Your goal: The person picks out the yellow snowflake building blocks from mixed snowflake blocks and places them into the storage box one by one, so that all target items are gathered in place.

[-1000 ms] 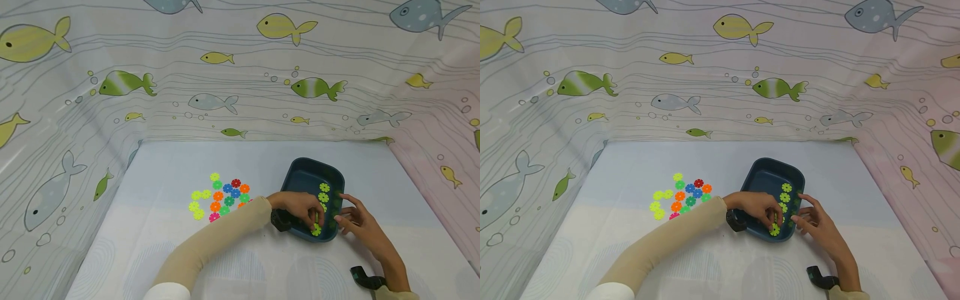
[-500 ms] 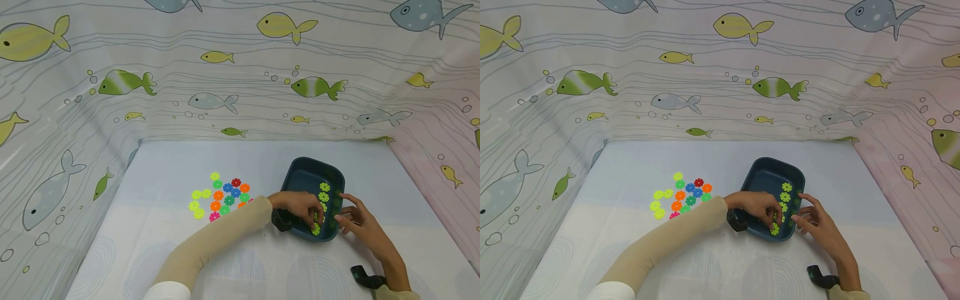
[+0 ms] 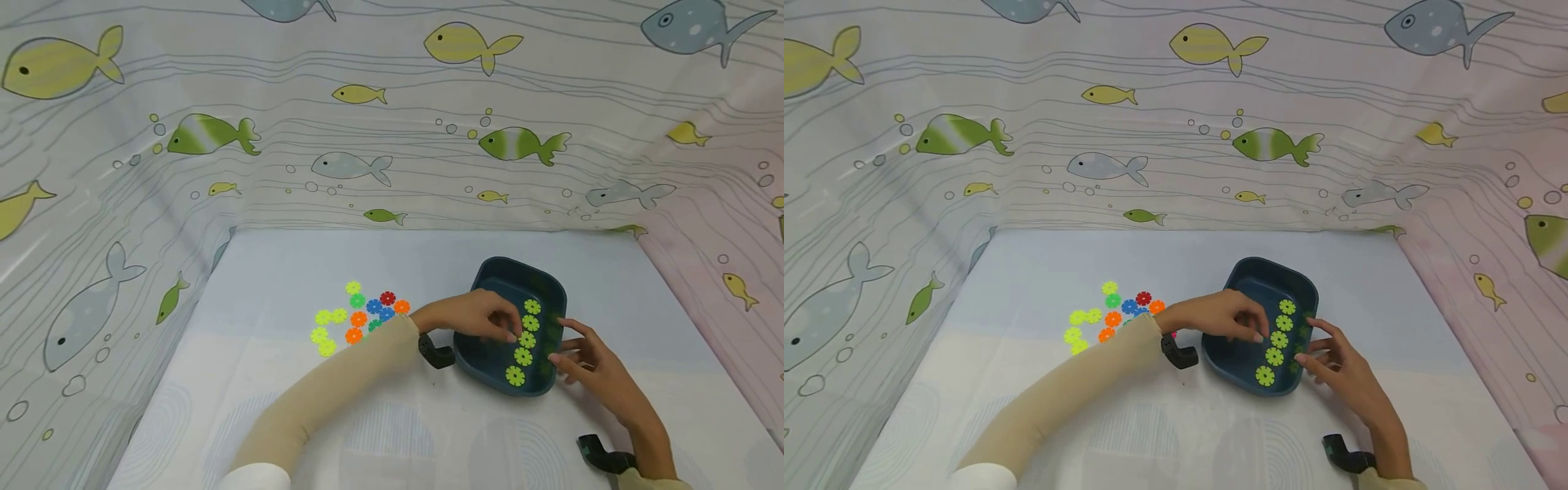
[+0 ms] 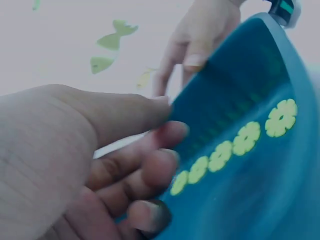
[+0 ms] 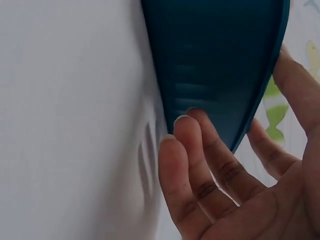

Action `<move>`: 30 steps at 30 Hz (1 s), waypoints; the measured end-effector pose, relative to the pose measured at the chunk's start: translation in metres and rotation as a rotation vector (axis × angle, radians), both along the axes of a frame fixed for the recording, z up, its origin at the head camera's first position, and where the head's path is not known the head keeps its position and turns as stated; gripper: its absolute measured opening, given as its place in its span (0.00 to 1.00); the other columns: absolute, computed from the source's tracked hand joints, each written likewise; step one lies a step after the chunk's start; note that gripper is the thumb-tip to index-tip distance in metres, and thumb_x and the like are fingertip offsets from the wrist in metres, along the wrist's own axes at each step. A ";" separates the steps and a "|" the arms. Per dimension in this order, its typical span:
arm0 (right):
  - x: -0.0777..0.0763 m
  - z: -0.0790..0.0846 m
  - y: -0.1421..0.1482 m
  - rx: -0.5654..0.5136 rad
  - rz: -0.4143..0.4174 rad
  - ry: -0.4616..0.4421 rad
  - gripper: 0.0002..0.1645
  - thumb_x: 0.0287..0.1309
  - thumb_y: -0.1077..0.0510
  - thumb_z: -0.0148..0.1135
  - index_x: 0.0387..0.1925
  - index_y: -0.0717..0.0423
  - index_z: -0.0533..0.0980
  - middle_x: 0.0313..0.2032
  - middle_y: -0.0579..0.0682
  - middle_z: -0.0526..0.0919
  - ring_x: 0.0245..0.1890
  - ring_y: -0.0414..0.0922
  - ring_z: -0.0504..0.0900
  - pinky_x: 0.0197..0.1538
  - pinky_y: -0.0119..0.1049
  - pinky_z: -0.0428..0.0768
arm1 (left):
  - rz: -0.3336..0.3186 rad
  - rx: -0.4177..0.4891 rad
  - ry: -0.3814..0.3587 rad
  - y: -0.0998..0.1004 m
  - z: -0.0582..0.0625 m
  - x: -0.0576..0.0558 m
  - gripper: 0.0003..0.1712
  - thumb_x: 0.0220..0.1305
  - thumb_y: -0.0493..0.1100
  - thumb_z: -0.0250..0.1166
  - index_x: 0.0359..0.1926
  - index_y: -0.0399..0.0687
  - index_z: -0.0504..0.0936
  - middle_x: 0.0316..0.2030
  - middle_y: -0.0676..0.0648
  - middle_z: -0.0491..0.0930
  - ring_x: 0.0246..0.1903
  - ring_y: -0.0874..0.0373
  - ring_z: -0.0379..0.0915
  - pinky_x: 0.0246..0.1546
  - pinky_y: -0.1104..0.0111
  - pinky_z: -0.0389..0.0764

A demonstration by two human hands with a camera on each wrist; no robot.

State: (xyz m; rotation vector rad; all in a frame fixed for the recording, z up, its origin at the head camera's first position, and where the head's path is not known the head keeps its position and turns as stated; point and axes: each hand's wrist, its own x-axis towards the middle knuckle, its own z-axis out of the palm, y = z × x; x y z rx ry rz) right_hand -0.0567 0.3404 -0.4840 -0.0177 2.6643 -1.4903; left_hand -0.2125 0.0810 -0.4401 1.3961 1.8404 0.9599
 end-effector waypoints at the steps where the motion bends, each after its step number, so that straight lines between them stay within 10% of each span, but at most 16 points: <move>1: 0.000 0.001 0.000 0.018 -0.006 -0.011 0.46 0.70 0.51 0.66 0.80 0.46 0.52 0.54 0.65 0.79 0.38 0.49 0.85 0.35 0.42 0.84 | 0.023 0.028 -0.010 -0.007 0.002 -0.001 0.11 0.73 0.42 0.65 0.52 0.43 0.84 0.39 0.49 0.85 0.32 0.53 0.81 0.33 0.66 0.84; 15: 0.001 0.008 0.004 0.143 -0.049 -0.096 0.51 0.65 0.44 0.70 0.80 0.47 0.53 0.57 0.65 0.76 0.39 0.50 0.82 0.38 0.42 0.80 | 0.358 0.140 -0.129 -0.115 0.002 -0.014 0.08 0.73 0.48 0.65 0.50 0.56 0.85 0.41 0.42 0.83 0.32 0.39 0.76 0.35 0.47 0.81; 30: -0.002 0.001 -0.002 0.115 -0.024 -0.048 0.49 0.68 0.46 0.68 0.81 0.41 0.52 0.56 0.64 0.77 0.37 0.49 0.84 0.35 0.40 0.82 | 0.579 0.099 -0.063 -0.214 -0.012 -0.008 0.14 0.73 0.50 0.66 0.51 0.46 0.84 0.43 0.44 0.84 0.38 0.44 0.78 0.37 0.64 0.79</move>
